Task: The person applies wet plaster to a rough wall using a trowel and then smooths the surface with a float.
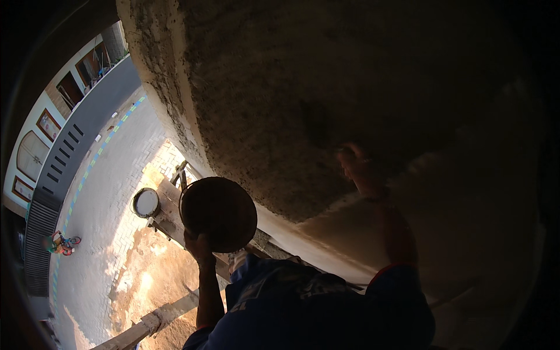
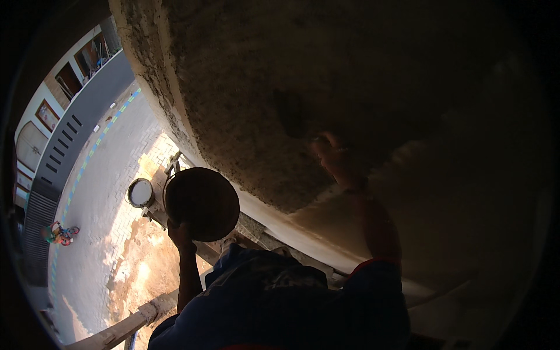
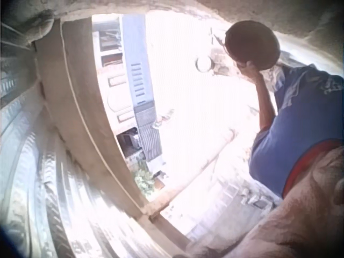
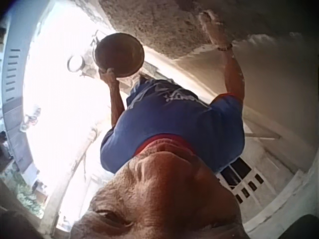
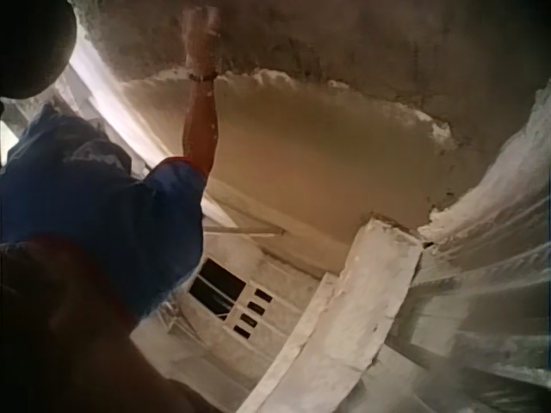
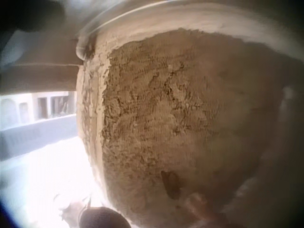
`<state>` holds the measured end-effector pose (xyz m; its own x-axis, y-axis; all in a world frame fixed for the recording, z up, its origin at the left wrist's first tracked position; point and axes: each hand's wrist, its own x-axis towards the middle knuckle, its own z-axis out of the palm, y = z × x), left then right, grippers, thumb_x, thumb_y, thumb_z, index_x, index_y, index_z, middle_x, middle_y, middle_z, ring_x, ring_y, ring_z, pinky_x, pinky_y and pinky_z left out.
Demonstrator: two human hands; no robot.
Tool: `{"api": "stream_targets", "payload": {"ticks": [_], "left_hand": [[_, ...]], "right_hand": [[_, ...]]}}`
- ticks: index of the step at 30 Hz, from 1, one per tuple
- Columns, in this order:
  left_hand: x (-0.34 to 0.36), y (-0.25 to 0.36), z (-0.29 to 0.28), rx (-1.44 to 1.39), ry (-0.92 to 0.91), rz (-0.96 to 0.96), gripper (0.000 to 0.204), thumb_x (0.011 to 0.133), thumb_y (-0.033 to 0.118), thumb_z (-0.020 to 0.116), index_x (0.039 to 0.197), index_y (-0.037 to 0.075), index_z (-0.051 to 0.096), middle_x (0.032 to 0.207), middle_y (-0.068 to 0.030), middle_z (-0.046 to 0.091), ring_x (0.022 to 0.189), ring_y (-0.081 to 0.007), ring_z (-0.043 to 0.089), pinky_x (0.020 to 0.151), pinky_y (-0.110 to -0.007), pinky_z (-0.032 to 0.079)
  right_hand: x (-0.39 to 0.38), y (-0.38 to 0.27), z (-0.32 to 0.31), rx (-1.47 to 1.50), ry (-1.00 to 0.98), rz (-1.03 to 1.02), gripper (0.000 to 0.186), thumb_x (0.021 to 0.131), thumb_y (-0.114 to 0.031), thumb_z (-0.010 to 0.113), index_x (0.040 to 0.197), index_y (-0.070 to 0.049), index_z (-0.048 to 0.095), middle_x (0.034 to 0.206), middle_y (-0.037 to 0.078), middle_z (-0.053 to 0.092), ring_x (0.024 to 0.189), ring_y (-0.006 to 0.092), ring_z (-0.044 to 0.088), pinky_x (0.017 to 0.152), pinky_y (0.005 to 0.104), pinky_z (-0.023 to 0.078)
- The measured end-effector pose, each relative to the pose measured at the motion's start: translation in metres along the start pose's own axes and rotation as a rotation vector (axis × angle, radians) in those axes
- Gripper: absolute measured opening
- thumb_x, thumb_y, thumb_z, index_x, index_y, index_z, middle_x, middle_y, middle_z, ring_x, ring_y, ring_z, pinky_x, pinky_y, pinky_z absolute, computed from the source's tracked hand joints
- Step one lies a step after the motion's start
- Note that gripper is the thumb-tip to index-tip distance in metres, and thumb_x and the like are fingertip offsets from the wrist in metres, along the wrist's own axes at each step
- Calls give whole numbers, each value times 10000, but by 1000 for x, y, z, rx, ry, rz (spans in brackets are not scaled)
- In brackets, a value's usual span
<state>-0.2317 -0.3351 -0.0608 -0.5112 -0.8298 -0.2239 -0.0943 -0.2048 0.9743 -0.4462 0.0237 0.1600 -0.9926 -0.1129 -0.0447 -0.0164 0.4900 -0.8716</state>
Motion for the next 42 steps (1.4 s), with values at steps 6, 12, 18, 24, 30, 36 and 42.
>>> {"api": "stream_targets", "payload": {"ticks": [6, 12, 18, 24, 30, 36, 42], "left_hand": [[-9, -8, 18, -80, -80, -24, 645, 655, -63, 521, 1299, -45, 481, 1217, -175, 587, 1071, -283, 591, 955, -365, 455], [-29, -3, 51, -84, -146, -48, 621, 657, -74, 517, 1274, 1, 503, 1153, -114, 604, 1031, -262, 600, 920, -350, 477], [-22, -34, 20, -124, -121, 77, 548, 662, -45, 519, 1208, -6, 528, 1084, -98, 621, 966, -207, 606, 855, -316, 488], [-44, -13, 23, 70, 20, 65, 575, 652, 26, 557, 1223, -34, 540, 1078, -209, 655, 1006, -316, 637, 908, -387, 481], [-38, -47, 11, 65, 118, 9, 571, 661, 51, 578, 1226, -24, 539, 1092, -233, 647, 1037, -329, 629, 913, -398, 480], [-47, -18, 17, 29, 107, 33, 533, 629, 31, 589, 1157, -36, 567, 1037, -176, 675, 963, -286, 653, 862, -369, 504], [-41, -42, 30, -96, 28, 44, 536, 631, 11, 571, 1164, -43, 557, 1056, -169, 657, 938, -279, 641, 852, -353, 501]], "right_hand": [[-20, -45, -59, -136, -15, 44, 396, 899, -430, 583, 1177, -148, 591, 739, -32, 542, 561, 57, 469, 531, 248, 414], [-41, -99, -110, -277, 50, -49, 453, 894, -440, 581, 1207, -113, 575, 737, -34, 520, 593, 52, 468, 528, 240, 406], [-58, -158, -114, -373, -2, 5, 541, 914, -460, 549, 1314, -97, 518, 819, -2, 514, 713, 78, 481, 649, 258, 435], [-48, -126, -149, -790, 400, -25, 510, 994, -438, 433, 1392, -119, 443, 1385, 143, 481, 1286, 270, 461, 1067, 444, 376], [-44, -137, -168, -1260, 388, -457, 406, 990, -344, 483, 1318, -105, 499, 1247, 130, 580, 1131, 276, 562, 956, 402, 465], [-70, -191, -108, -1133, 155, -506, 420, 890, -296, 639, 1246, -123, 501, 1180, 131, 601, 1073, 333, 590, 892, 420, 495], [-66, -188, -48, -1027, -50, -687, 436, 821, -180, 690, 1200, -70, 503, 1133, 143, 592, 1035, 356, 598, 856, 450, 503]]}}
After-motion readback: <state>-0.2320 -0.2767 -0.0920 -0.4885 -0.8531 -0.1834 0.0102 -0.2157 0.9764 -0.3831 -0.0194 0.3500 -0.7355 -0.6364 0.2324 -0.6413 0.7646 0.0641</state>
